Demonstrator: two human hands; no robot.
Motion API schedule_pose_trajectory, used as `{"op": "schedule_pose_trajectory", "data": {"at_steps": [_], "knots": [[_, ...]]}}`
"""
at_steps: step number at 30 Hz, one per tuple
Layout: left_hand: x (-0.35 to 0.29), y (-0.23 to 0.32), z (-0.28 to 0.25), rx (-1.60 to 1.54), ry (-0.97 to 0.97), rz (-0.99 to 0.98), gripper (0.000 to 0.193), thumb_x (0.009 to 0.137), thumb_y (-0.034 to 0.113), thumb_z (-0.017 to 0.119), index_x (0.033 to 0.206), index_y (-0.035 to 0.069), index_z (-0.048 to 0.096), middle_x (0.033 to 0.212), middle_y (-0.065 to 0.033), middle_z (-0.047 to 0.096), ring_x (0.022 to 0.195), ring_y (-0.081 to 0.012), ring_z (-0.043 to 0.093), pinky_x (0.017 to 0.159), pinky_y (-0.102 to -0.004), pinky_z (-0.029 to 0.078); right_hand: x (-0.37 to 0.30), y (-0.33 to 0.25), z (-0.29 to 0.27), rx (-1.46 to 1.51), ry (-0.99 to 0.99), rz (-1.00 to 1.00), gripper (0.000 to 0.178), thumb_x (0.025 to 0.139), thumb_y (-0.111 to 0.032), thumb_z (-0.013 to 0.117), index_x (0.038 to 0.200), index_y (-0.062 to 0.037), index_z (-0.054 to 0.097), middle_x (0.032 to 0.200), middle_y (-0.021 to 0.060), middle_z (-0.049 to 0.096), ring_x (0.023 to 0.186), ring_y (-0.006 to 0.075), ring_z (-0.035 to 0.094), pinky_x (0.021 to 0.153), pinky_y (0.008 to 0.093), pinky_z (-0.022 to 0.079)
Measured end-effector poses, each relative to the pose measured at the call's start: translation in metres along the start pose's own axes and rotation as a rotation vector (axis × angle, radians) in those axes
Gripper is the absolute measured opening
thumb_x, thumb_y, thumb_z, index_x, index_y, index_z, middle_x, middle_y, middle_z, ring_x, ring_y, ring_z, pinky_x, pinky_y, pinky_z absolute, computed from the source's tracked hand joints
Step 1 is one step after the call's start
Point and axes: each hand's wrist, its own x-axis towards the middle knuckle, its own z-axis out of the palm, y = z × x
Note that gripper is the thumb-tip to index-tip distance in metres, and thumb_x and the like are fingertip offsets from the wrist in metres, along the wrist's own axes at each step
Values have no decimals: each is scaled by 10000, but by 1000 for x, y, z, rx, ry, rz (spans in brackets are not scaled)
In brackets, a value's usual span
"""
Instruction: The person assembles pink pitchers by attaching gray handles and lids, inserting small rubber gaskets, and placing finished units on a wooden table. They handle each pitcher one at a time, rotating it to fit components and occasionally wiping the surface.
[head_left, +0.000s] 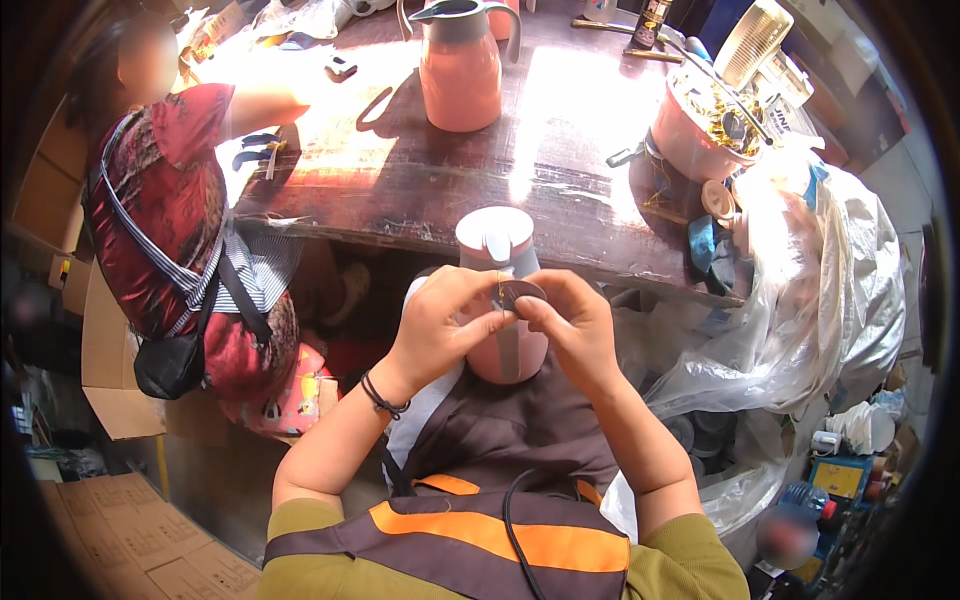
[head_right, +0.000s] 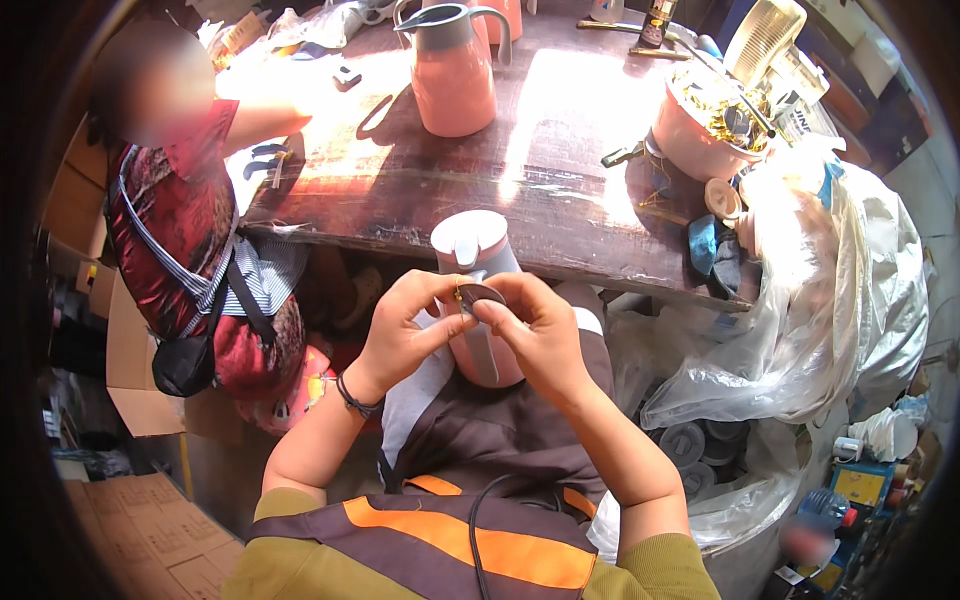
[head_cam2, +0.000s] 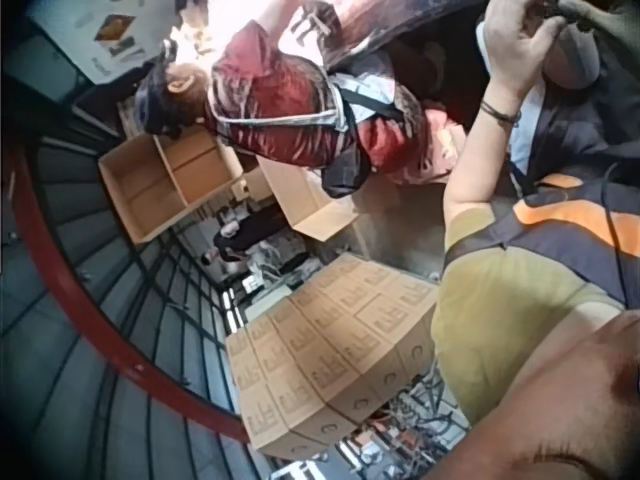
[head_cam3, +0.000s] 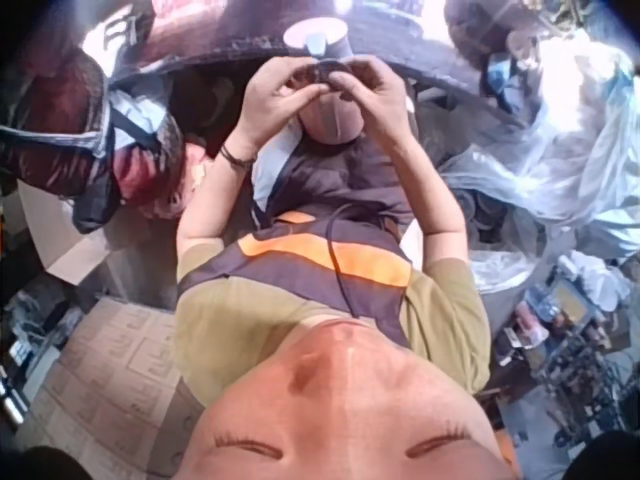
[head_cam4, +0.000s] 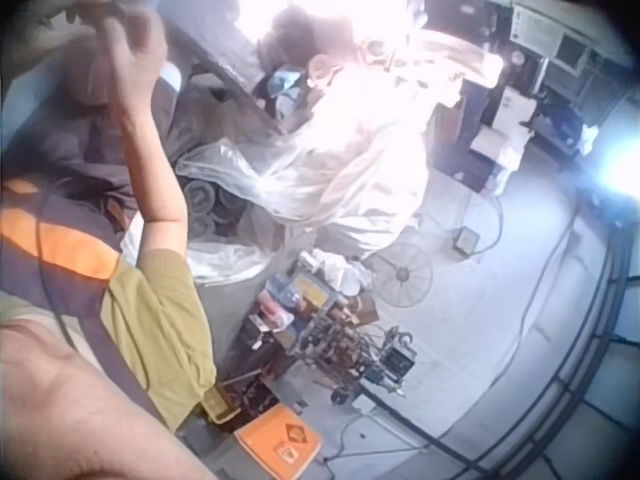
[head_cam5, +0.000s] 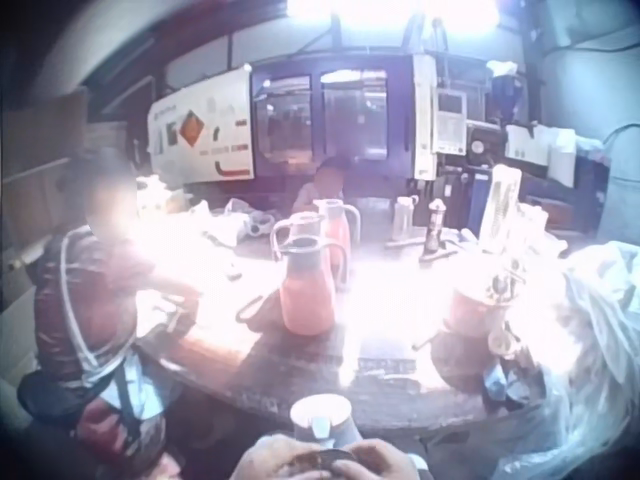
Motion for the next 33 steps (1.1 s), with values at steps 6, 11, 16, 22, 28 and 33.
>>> {"op": "schedule_pose_trajectory", "data": {"at_steps": [6,11,16,22,28,33], "knots": [[12,9,0,-60,-3,-16,329,747,131,758,1029,9,640,872,-88,622,759,-206,586,692,-314,473,2,26,4,168,-19,2,229,935,-157,616,1093,9,620,896,19,614,722,77,581,668,214,478],[8,12,8,-103,45,-142,287,770,83,700,1043,17,640,856,-102,622,741,-239,598,685,-334,486,3,15,18,-305,370,-235,196,848,-130,707,994,-19,639,870,59,567,695,116,605,618,241,482],[7,28,10,276,-30,119,339,798,71,638,1136,53,619,827,-108,597,736,-282,597,647,-366,479,-12,8,17,-200,139,-130,160,847,-134,703,921,-12,632,814,32,603,700,85,573,638,238,457],[5,30,7,193,-67,0,348,814,78,627,1159,42,601,850,-116,597,755,-303,597,653,-384,477,-2,20,12,97,122,34,150,891,-143,665,925,-3,623,803,-6,607,706,50,546,627,198,431],[-2,28,14,331,-10,13,361,822,86,628,1177,34,586,893,-128,595,785,-317,594,672,-391,480,1,5,19,-591,198,-276,100,888,-76,629,925,15,613,820,-13,618,708,41,555,611,217,454],[-5,30,18,16,18,-162,281,875,111,623,1135,8,598,892,-72,615,763,-210,609,672,-335,482,5,11,9,44,189,-26,90,876,-87,622,868,1,612,745,-20,587,659,38,530,599,202,436]]}}
